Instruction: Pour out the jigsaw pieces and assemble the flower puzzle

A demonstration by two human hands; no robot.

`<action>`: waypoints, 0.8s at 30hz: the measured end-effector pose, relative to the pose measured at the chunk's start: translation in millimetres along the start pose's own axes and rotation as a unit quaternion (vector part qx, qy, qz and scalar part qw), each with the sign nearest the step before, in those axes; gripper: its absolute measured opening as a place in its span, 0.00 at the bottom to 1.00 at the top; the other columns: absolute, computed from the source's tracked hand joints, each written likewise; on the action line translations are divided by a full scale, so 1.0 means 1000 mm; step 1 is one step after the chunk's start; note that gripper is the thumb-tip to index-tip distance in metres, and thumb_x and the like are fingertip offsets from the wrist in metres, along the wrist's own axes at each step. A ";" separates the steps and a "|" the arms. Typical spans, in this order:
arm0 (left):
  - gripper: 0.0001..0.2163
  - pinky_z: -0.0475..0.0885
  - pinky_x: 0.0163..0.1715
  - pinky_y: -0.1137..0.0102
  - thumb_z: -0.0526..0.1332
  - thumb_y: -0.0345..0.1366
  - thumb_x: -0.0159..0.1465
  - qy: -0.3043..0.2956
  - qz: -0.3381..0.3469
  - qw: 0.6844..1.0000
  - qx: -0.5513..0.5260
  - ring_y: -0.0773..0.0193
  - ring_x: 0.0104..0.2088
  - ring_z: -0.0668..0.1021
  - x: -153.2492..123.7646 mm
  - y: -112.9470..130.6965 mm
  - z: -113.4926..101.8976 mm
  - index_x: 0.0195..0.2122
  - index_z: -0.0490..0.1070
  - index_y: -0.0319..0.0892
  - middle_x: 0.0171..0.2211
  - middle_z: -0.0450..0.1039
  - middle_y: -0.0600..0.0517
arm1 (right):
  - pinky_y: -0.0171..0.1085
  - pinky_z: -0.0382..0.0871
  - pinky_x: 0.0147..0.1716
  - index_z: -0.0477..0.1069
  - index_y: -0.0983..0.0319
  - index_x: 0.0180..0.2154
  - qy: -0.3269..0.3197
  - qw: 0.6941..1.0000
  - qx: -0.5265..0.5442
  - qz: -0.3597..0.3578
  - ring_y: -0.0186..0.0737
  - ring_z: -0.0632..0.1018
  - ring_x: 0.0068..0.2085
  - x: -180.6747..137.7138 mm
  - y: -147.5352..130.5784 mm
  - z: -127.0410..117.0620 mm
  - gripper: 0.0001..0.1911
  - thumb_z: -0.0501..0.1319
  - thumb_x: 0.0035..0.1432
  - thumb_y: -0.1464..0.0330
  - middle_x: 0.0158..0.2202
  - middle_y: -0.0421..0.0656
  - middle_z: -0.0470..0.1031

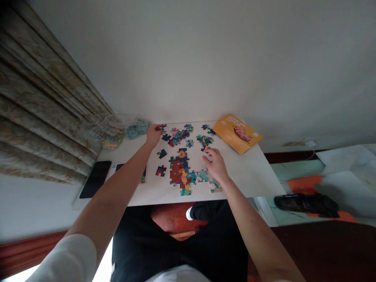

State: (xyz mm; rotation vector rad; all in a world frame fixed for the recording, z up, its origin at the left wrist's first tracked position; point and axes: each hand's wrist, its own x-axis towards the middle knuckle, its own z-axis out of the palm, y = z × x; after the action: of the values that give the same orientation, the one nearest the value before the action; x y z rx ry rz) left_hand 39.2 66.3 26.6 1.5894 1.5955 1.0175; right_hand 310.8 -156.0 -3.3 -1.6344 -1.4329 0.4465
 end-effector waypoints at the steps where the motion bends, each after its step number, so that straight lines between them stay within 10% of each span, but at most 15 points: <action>1: 0.09 0.76 0.44 0.63 0.65 0.28 0.56 0.006 -0.009 1.000 -0.030 0.60 0.38 0.79 -0.009 0.000 -0.003 0.39 0.76 0.41 0.35 0.77 0.49 | 0.43 0.76 0.33 0.78 0.60 0.45 -0.001 1.000 0.009 0.008 0.45 0.79 0.37 -0.005 -0.002 -0.002 0.18 0.62 0.61 0.55 0.49 0.52 0.78; 8: 0.24 0.79 0.41 0.66 0.71 0.31 0.52 -0.089 -0.058 0.946 -0.306 0.68 0.33 0.79 -0.123 0.006 -0.013 0.52 0.72 0.44 0.33 0.73 0.57 | 0.43 0.74 0.36 0.80 0.61 0.38 0.022 0.997 0.041 0.057 0.43 0.79 0.33 -0.047 0.001 -0.029 0.20 0.63 0.60 0.51 0.36 0.48 0.83; 17: 0.20 0.77 0.36 0.70 0.72 0.39 0.58 -0.195 -0.022 0.938 -0.287 0.66 0.32 0.80 -0.291 0.022 0.014 0.51 0.74 0.43 0.35 0.75 0.53 | 0.38 0.74 0.25 0.77 0.60 0.41 -0.029 0.954 0.236 0.185 0.43 0.80 0.30 -0.127 -0.027 -0.044 0.27 0.71 0.52 0.46 0.33 0.45 0.81; 24: 0.19 0.78 0.34 0.71 0.67 0.34 0.64 -0.248 0.016 0.948 -0.199 0.64 0.34 0.82 -0.332 0.024 0.034 0.57 0.73 0.44 0.39 0.78 0.51 | 0.35 0.71 0.20 0.76 0.59 0.42 -0.046 0.920 0.309 0.238 0.40 0.78 0.27 -0.155 -0.054 -0.026 0.30 0.73 0.47 0.44 0.33 0.43 0.80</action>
State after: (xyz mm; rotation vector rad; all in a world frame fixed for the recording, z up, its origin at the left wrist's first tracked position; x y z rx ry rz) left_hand 95.8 -262.6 8.0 1.4423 0.9584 0.8058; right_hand 256.0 -312.6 10.6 -1.4204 -0.8055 1.1411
